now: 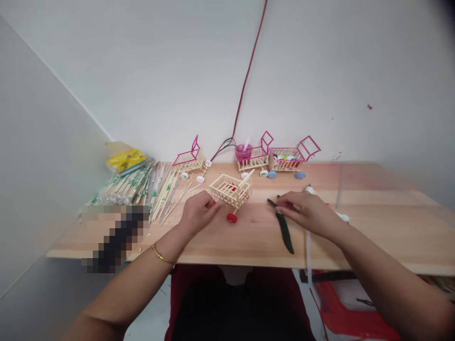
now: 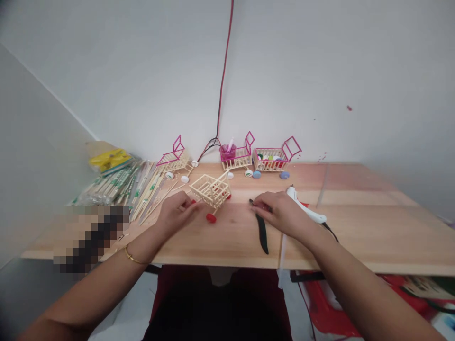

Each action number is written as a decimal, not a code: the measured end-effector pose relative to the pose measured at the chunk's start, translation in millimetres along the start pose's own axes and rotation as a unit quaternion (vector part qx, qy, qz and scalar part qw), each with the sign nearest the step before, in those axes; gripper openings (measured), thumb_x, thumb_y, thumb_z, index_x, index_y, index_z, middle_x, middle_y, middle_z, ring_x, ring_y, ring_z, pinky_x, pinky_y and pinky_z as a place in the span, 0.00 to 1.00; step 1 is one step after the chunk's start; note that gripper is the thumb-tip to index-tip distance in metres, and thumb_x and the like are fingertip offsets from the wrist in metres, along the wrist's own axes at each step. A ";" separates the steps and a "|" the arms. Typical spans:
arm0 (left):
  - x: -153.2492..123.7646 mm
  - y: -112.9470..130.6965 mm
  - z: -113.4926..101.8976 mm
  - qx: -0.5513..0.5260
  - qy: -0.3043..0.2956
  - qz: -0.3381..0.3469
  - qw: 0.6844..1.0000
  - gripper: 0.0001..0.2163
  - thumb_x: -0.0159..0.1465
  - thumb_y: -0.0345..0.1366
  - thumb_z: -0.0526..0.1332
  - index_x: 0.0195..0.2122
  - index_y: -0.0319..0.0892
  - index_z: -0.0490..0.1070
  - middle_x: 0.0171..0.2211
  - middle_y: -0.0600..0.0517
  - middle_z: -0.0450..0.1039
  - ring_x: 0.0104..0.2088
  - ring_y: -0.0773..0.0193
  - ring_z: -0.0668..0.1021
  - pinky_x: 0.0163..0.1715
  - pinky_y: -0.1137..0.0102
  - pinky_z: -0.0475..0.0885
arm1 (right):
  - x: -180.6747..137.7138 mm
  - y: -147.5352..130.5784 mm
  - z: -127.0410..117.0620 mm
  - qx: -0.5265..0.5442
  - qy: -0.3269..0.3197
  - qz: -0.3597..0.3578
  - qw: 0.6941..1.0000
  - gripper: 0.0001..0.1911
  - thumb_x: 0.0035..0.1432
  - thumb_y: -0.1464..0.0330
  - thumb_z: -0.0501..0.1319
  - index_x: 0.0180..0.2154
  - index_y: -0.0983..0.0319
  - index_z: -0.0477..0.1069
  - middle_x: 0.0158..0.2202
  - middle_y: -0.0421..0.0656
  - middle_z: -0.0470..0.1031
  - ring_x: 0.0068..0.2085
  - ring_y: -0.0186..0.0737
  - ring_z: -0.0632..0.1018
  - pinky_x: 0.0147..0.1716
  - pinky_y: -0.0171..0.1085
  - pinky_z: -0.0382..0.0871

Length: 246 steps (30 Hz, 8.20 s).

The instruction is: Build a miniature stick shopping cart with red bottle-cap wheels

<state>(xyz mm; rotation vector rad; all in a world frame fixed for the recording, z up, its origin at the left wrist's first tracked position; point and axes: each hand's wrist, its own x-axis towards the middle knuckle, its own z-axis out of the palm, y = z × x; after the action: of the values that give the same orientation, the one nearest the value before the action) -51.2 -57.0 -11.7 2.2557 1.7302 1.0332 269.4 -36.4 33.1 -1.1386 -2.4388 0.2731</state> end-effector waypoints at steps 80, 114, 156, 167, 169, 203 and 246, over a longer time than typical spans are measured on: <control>20.9 -48.7 1.8 -0.131 -0.179 0.082 0.972 0.25 0.46 0.38 0.75 0.45 0.44 0.72 0.62 0.44 0.57 0.65 0.47 0.59 0.65 0.53 0.56 | 67.6 -21.6 74.5 0.172 -0.111 0.105 0.973 0.11 0.51 0.70 0.64 0.39 0.63 0.73 0.32 0.43 0.76 0.32 0.38 0.76 0.33 0.36 0.69; 20.6 -49.7 3.9 -0.112 -0.170 0.087 0.975 0.29 0.46 0.41 0.75 0.49 0.45 0.71 0.60 0.45 0.58 0.62 0.47 0.62 0.64 0.51 0.58 | 64.9 -15.2 72.5 0.168 -0.100 0.083 0.977 0.12 0.50 0.71 0.64 0.40 0.62 0.73 0.34 0.43 0.77 0.32 0.38 0.77 0.32 0.34 0.68; 21.6 -53.4 -1.4 -0.373 -0.133 -0.082 0.914 0.40 0.45 0.39 0.75 0.57 0.50 0.57 0.63 0.42 0.59 0.64 0.51 0.64 0.61 0.54 0.63 | 43.9 -16.0 40.6 0.283 0.002 0.148 0.948 0.43 0.45 0.61 0.70 0.61 0.57 0.56 0.56 0.51 0.67 0.52 0.47 0.73 0.46 0.45 0.71; 53.4 -29.6 -11.9 -0.388 -0.248 -0.069 0.885 0.58 0.43 0.31 0.74 0.69 0.53 0.37 0.70 0.38 0.45 0.68 0.47 0.56 0.62 0.53 0.60 | 56.8 -44.7 48.0 0.233 0.021 0.102 0.967 0.56 0.43 0.63 0.72 0.66 0.58 0.42 0.57 0.52 0.67 0.55 0.51 0.70 0.52 0.48 0.67; 52.9 -26.2 -9.2 -0.419 -0.260 -0.073 0.867 0.58 0.45 0.30 0.72 0.69 0.50 0.34 0.69 0.37 0.46 0.66 0.47 0.60 0.60 0.55 0.64 | 57.3 -44.8 50.2 0.235 0.021 0.086 0.968 0.49 0.46 0.63 0.70 0.64 0.58 0.46 0.54 0.51 0.69 0.53 0.49 0.73 0.51 0.47 0.68; 49.3 -26.4 1.6 -0.418 -0.264 -0.054 0.868 0.33 0.47 0.28 0.69 0.55 0.42 0.62 0.48 0.48 0.72 0.47 0.58 0.76 0.45 0.66 0.72 | 42.5 -29.9 76.1 0.503 -0.063 0.264 0.820 0.28 0.43 0.70 0.71 0.44 0.58 0.60 0.43 0.45 0.75 0.46 0.41 0.77 0.49 0.46 0.73; 39.8 -17.7 7.9 -0.350 -0.206 -0.080 0.910 0.26 0.49 0.29 0.69 0.50 0.40 0.65 0.44 0.48 0.75 0.42 0.57 0.78 0.41 0.65 0.73 | 51.4 -29.4 68.9 0.533 -0.085 0.208 0.816 0.26 0.45 0.74 0.68 0.47 0.59 0.63 0.50 0.46 0.75 0.46 0.40 0.79 0.45 0.42 0.75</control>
<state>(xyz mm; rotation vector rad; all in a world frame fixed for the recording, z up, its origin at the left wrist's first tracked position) -56.5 -13.2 -8.6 1.6796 1.1022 0.8679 188.3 -15.6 -2.2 -1.0475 -1.5882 1.6707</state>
